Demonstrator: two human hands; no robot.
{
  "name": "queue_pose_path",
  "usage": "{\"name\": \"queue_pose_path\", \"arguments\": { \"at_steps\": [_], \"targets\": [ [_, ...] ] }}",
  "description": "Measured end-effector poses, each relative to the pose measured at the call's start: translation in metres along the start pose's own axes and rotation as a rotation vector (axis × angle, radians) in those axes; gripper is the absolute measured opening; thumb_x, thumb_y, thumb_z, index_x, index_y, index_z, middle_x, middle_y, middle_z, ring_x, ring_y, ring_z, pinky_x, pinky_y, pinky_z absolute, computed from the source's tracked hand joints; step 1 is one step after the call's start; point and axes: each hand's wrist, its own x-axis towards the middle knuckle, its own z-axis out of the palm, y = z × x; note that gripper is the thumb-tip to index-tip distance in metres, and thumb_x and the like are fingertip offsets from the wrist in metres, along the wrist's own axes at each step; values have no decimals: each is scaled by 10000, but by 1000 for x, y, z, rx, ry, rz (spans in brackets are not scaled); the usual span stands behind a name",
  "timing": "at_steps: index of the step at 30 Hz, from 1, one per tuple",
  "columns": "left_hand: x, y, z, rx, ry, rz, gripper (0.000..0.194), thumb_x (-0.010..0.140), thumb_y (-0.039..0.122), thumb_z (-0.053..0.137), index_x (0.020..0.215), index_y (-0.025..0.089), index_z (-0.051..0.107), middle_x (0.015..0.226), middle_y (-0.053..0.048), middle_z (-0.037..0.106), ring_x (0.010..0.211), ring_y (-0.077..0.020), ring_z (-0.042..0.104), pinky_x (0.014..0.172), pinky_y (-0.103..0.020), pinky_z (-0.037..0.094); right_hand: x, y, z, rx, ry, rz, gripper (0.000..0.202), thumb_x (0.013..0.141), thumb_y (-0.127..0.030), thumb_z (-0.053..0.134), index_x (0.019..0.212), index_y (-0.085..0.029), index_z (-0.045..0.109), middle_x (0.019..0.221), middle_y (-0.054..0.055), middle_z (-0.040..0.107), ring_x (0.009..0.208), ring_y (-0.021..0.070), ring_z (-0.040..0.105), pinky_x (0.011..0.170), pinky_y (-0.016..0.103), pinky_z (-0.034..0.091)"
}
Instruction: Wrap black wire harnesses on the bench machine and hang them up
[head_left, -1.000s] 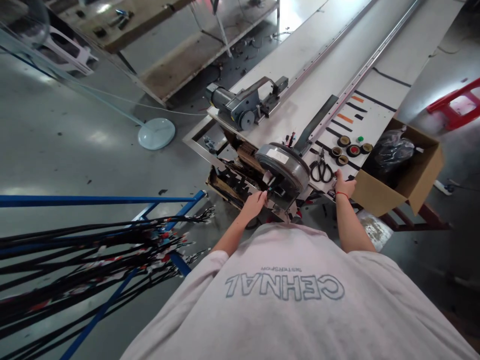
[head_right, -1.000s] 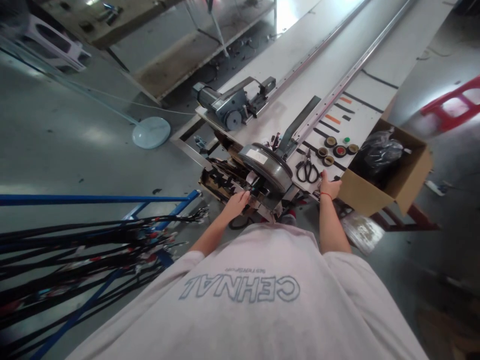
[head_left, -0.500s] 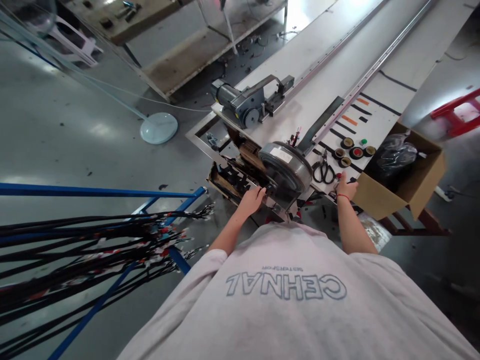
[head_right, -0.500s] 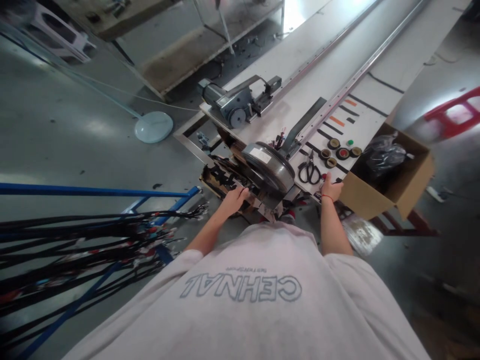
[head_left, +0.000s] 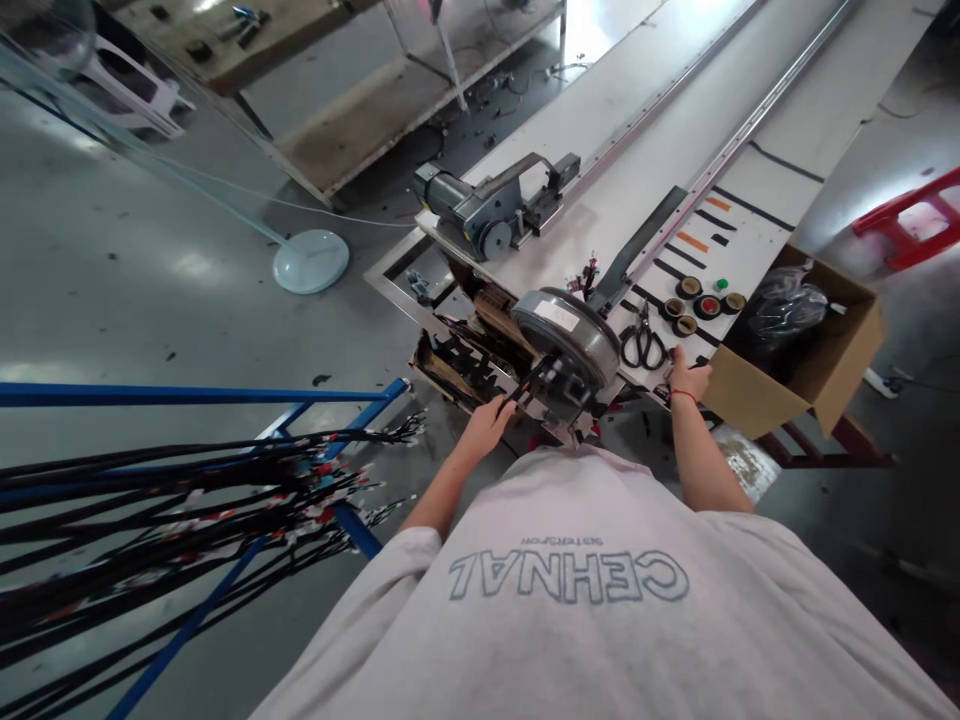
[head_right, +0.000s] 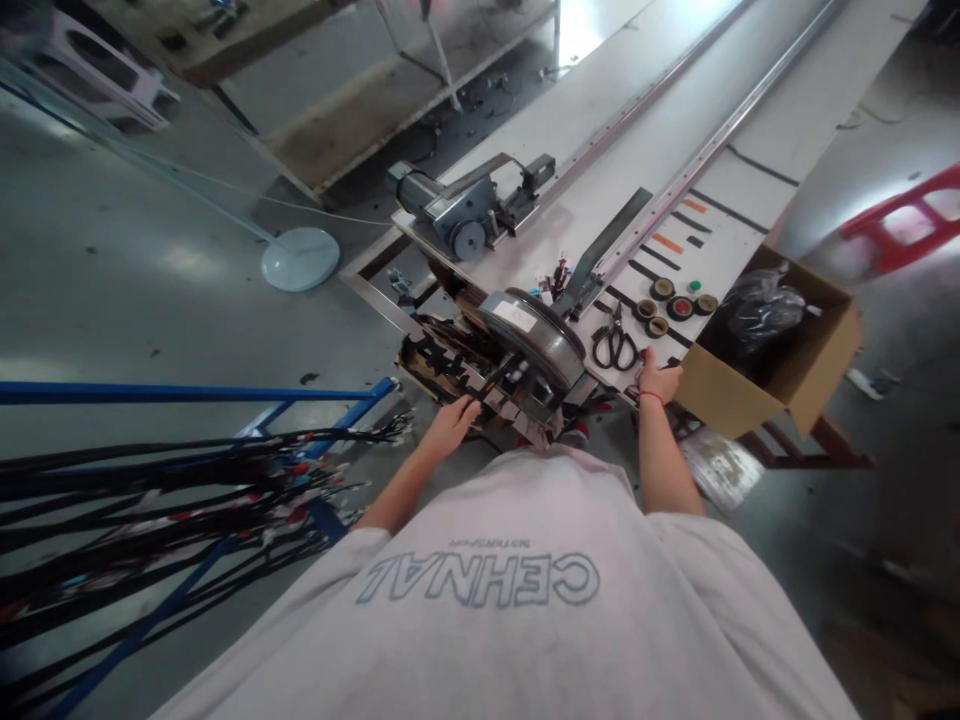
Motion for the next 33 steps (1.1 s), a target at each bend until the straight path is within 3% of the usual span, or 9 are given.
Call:
{"name": "queue_pose_path", "arguments": {
  "at_steps": [7, 13, 21, 24, 27, 33],
  "targets": [
    [20, 20, 22, -10, 72, 2, 378, 952, 460, 324, 813, 194, 554, 714, -43, 624, 705, -183, 606, 688, -269, 416, -3, 0, -1, -14, 0, -23, 718, 816, -666, 517, 1240, -90, 456, 1266, 246, 556, 1180, 343, 543, 987, 416, 421],
    [24, 24, 20, -70, 98, -2, 414, 955, 435, 279, 742, 187, 534, 687, -37, 606, 690, -166, 584, 706, -271, 423, -2, 2, 1, -32, -6, -41, 712, 833, -677, 469, 1250, -102, 433, 1262, 242, 559, 1187, 339, 538, 985, 418, 420],
    [22, 25, 27, -258, 6, -57, 428, 926, 506, 314, 774, 181, 549, 692, -2, 605, 681, -130, 553, 647, -224, 436, -3, 0, -1, -25, -14, -29, 720, 824, -675, 496, 1254, -99, 441, 1252, 242, 562, 1209, 339, 525, 991, 411, 419],
    [20, 9, 30, -235, 13, -64, 441, 882, 544, 377, 778, 166, 579, 668, 1, 585, 659, -134, 533, 623, -228, 422, -4, -1, -3, -20, -16, -26, 729, 821, -663, 520, 1257, -84, 450, 1259, 246, 562, 1203, 346, 529, 998, 414, 416],
    [7, -22, 33, -191, 6, -107, 452, 807, 580, 455, 695, 156, 564, 609, 8, 527, 621, -134, 488, 603, -239, 393, -3, -1, -3, -20, -22, -24, 735, 822, -654, 528, 1271, -79, 439, 1267, 249, 558, 1203, 349, 529, 996, 422, 417],
    [-46, -79, 52, -166, -28, -325, 452, 759, 605, 431, 571, 195, 435, 522, 22, 406, 557, -125, 392, 541, -252, 326, -1, 1, -3, -3, -40, -41, 738, 819, -639, 544, 1270, -64, 437, 1268, 258, 552, 1203, 340, 532, 999, 406, 417]
  ]
}}
